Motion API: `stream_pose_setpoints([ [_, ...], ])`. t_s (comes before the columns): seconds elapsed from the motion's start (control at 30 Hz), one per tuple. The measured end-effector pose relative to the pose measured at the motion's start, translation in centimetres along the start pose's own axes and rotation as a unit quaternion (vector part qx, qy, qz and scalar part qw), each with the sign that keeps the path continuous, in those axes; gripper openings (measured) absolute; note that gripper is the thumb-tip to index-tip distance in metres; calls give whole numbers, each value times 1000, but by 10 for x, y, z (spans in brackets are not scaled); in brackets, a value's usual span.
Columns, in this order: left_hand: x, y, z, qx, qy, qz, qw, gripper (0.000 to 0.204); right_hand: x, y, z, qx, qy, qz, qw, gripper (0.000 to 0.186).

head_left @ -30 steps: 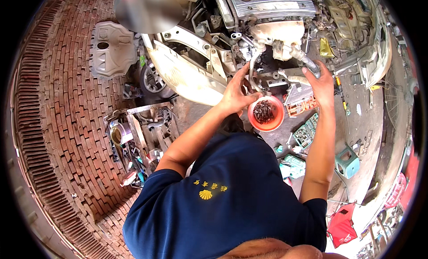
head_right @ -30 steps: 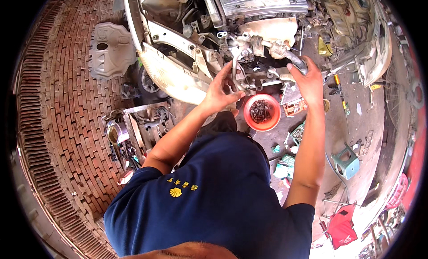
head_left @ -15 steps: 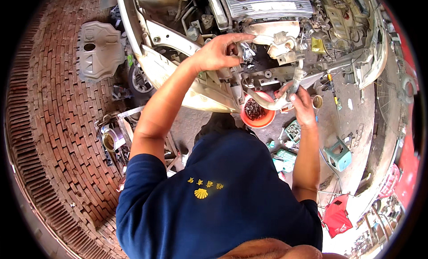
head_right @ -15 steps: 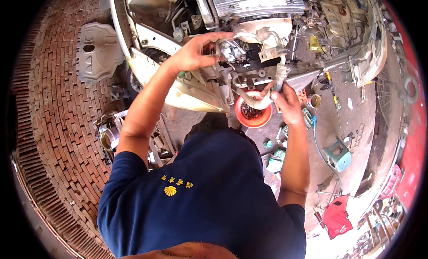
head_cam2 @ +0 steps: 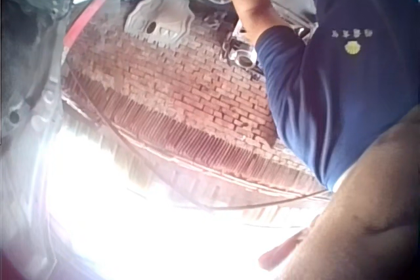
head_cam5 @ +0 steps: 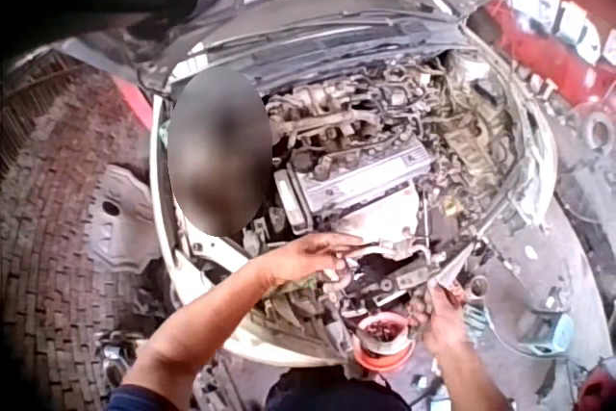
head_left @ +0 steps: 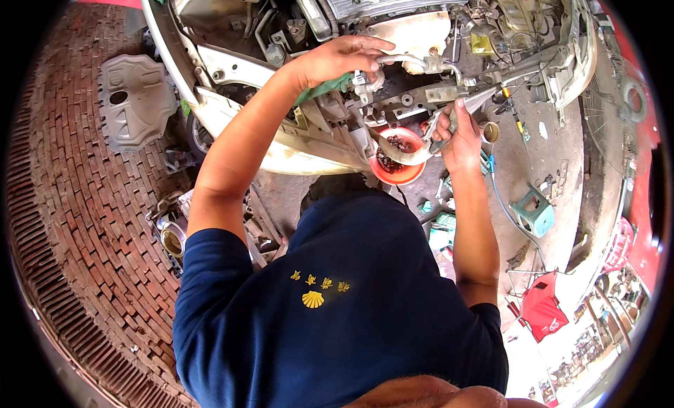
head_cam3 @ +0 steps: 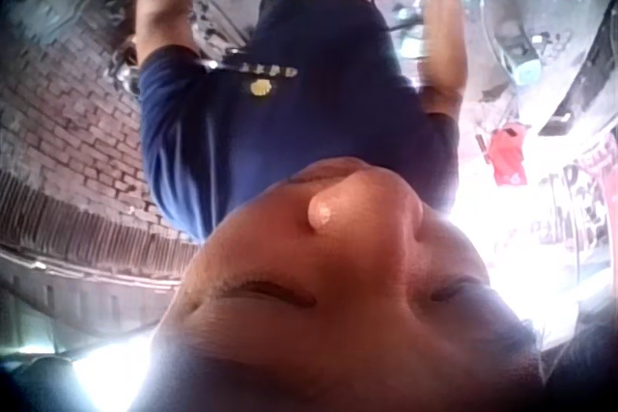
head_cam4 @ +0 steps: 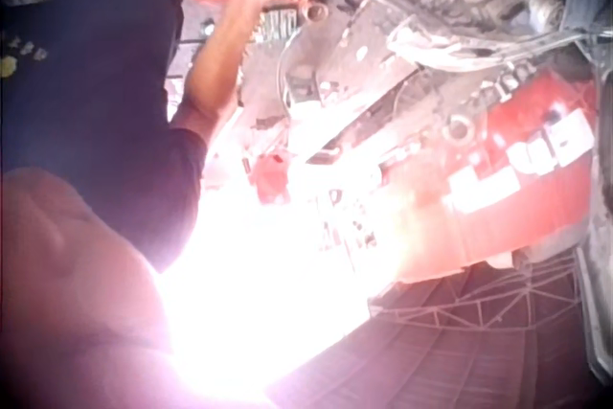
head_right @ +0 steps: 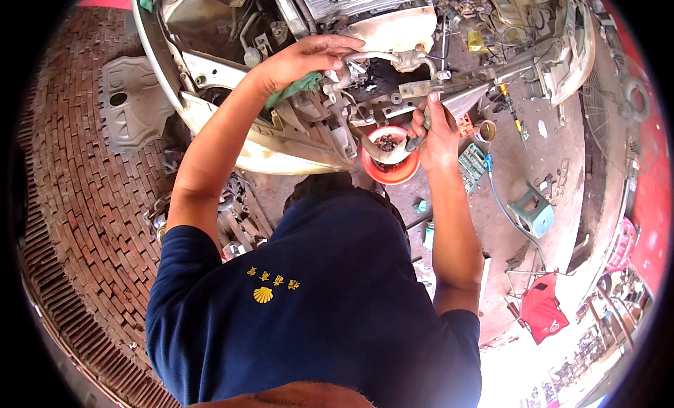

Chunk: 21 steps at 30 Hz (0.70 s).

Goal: The person picks up a metal pipe assembly, carries it to a car with an exposed engine bay, and attaches it to the engine components by hand and using a screwdriver.

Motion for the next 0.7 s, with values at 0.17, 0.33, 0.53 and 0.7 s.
stream_pose_setpoints([
  [0.17,6,34,-31,229,-2,31,973,35,-6,2,6,30,-5,3,1000,39],
  [0.33,43,117,-52,407,11,91,909,33,-15,-7,-16,79,-13,6,997,40],
  [0.53,17,212,-65,501,236,175,814,37,-20,-21,-43,71,-24,17,997,41],
  [0.7,3,230,-59,525,257,190,789,42,0,-45,-46,55,-65,54,995,39],
])
Point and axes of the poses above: each hand's wrist, its own y-axis away from the middle knuckle, its own z-axis out of the palm, x = y × z, the point moved 6 cm from there along -y, towards the middle knuckle, and after that the axes turned 7 degrees about -x, right-handed, at the moved point
